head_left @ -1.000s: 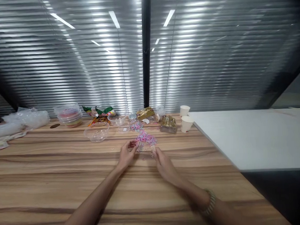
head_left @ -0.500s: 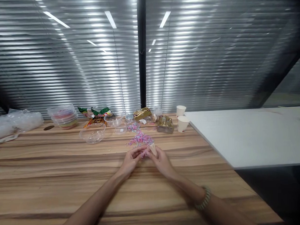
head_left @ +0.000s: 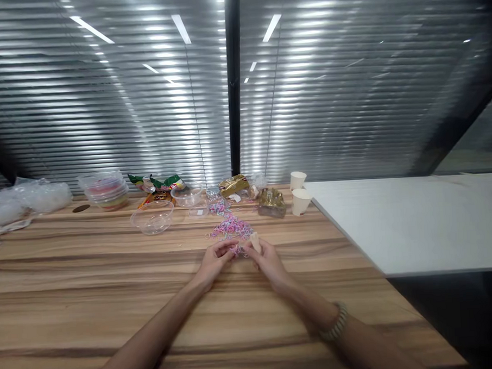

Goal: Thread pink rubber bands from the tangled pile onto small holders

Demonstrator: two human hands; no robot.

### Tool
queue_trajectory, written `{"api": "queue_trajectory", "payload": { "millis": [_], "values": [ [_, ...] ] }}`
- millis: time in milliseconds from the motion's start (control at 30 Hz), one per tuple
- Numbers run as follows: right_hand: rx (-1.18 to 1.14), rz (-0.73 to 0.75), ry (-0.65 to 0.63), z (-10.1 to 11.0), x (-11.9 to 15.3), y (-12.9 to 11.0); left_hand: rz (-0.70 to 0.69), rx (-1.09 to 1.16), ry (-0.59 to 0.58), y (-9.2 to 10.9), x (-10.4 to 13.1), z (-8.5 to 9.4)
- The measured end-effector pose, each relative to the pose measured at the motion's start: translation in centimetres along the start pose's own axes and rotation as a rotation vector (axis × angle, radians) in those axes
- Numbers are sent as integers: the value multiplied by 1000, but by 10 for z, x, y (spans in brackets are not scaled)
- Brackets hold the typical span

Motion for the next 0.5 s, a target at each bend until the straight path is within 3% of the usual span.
{"api": "queue_trajectory", "payload": {
  "millis": [167,300,400,500],
  "values": [
    [-63,-90,11,1,0,1,-82,-74,32,-5,-6,5],
    [-50,-102,32,2,-1,2,-379,-301,73,0,-8,11],
    [-23,-81,41,2,-1,1,-614,-487,-18,11,0,5],
    [-2,-34,31,1,0,-2,-722,-578,-105,21,9,-2]
  ]
}}
Point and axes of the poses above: each hand's wrist, its own x-axis away from the middle knuckle, its own z-axis out of the back of the hand, y = z × x, the point moved 5 cm from there along -x, towards the middle knuckle, and after that the axes turned 15 degrees about y, right-handed, at the moved point
